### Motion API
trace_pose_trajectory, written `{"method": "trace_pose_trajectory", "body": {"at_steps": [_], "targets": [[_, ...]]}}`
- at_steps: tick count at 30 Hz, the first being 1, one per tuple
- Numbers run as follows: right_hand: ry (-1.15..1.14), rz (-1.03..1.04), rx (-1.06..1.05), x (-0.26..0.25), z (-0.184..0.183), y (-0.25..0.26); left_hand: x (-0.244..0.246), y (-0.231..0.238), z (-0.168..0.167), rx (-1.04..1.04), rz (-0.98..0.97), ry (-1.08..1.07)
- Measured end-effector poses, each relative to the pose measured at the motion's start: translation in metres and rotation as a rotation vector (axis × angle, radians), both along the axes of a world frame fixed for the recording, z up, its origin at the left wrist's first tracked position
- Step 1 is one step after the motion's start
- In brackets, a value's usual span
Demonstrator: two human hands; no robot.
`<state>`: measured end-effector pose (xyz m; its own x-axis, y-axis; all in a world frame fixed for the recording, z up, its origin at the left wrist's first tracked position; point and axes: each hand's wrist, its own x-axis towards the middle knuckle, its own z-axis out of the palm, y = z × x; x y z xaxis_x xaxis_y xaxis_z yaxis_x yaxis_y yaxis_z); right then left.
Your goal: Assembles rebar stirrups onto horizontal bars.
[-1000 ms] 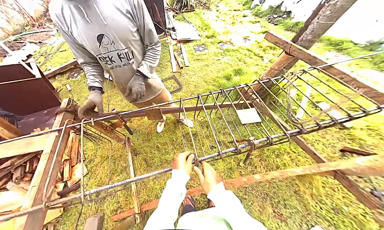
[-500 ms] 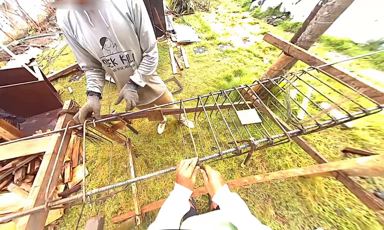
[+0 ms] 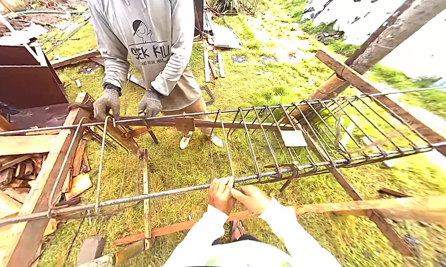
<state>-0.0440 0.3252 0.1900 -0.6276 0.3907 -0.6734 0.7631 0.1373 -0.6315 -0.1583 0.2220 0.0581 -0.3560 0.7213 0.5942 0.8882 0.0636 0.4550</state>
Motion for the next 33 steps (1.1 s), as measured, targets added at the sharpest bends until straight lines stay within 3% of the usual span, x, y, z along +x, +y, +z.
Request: {"method": "trace_pose_trajectory", "body": {"at_steps": [3, 5, 10, 14, 17, 20, 23, 27, 33], "targets": [[0.011, -0.126, -0.042, 0.006, 0.026, 0.029, -0.001, 0.005, -0.005, 0.042, 0.026, 0.006], [-0.038, -0.173, -0.002, -0.003, 0.024, 0.045, 0.0, 0.004, -0.006, 0.033, 0.031, 0.002], [-0.152, 0.014, 0.017, -0.033, -0.012, 0.045, -0.001, 0.003, -0.002, 0.051, 0.004, -0.017], [-0.091, 0.129, -0.005, -0.032, -0.006, 0.049, -0.003, -0.003, 0.01, 0.026, -0.034, -0.132], [-0.137, 0.356, 0.171, -0.038, 0.002, 0.049, -0.01, -0.005, 0.023, -0.051, -0.082, -0.239], [-0.104, 0.532, 0.32, -0.036, 0.002, 0.048, -0.024, -0.005, 0.042, -0.22, -0.188, -0.296], [-0.01, 0.545, 0.461, -0.027, -0.01, 0.041, -0.051, 0.007, 0.067, -0.509, -0.356, -0.495], [0.007, 0.436, 0.589, -0.016, -0.018, 0.02, -0.077, 0.037, 0.092, -0.787, -0.482, -0.598], [0.016, 0.169, 0.689, -0.01, -0.032, -0.014, -0.086, 0.064, 0.113, -1.056, -0.427, -0.597]]}}
